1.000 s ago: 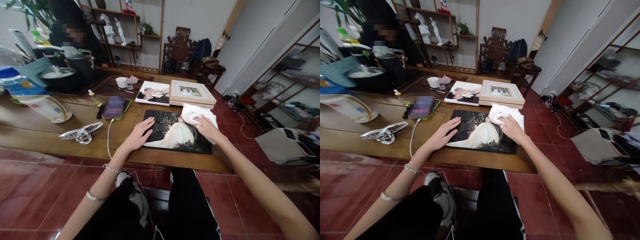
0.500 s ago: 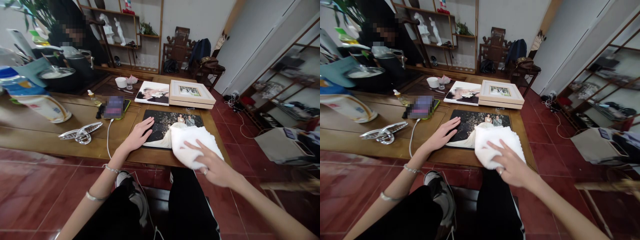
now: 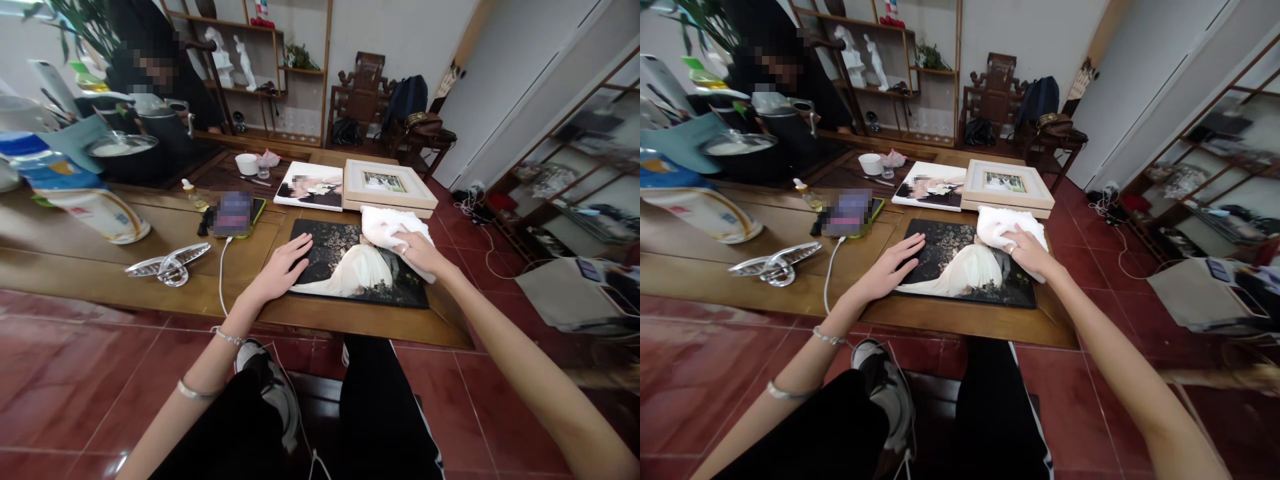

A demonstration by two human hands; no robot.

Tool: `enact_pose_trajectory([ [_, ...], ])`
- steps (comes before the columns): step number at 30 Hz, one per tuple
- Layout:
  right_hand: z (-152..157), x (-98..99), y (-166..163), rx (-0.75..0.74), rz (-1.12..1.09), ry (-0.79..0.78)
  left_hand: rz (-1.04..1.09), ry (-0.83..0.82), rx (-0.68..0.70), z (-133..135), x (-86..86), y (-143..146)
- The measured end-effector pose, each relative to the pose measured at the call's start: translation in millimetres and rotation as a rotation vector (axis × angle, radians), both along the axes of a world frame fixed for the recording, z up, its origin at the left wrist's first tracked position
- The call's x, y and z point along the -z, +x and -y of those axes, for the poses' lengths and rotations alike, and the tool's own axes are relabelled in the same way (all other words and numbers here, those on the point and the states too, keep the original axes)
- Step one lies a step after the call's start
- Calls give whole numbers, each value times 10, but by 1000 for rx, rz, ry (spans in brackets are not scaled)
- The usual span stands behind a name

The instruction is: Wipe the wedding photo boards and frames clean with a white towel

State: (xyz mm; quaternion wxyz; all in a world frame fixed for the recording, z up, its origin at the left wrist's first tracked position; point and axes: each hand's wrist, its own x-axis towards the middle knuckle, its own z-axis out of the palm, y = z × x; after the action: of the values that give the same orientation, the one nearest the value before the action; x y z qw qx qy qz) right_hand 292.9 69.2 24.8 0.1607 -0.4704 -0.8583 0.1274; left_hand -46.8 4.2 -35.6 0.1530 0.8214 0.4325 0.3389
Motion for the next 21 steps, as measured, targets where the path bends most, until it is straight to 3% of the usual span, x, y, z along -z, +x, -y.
enact_pose_trajectory([
  [4, 547, -17, 35, -45, 66, -60, 7, 7, -2, 3, -16, 14],
  [8, 1176, -127, 66, -195, 77, -104, 9, 13, -5, 10, -28, 23],
  [12, 1476, -201, 103, -332, 26, -139, 4, 14, -8, 17, -34, 23],
  [16, 1240, -166, 118, -266, 57, -215, 7, 6, -7, 20, -37, 22],
  [21, 449, -103, 53, -200, -85, -191, 11, -12, -6, 20, -35, 12],
])
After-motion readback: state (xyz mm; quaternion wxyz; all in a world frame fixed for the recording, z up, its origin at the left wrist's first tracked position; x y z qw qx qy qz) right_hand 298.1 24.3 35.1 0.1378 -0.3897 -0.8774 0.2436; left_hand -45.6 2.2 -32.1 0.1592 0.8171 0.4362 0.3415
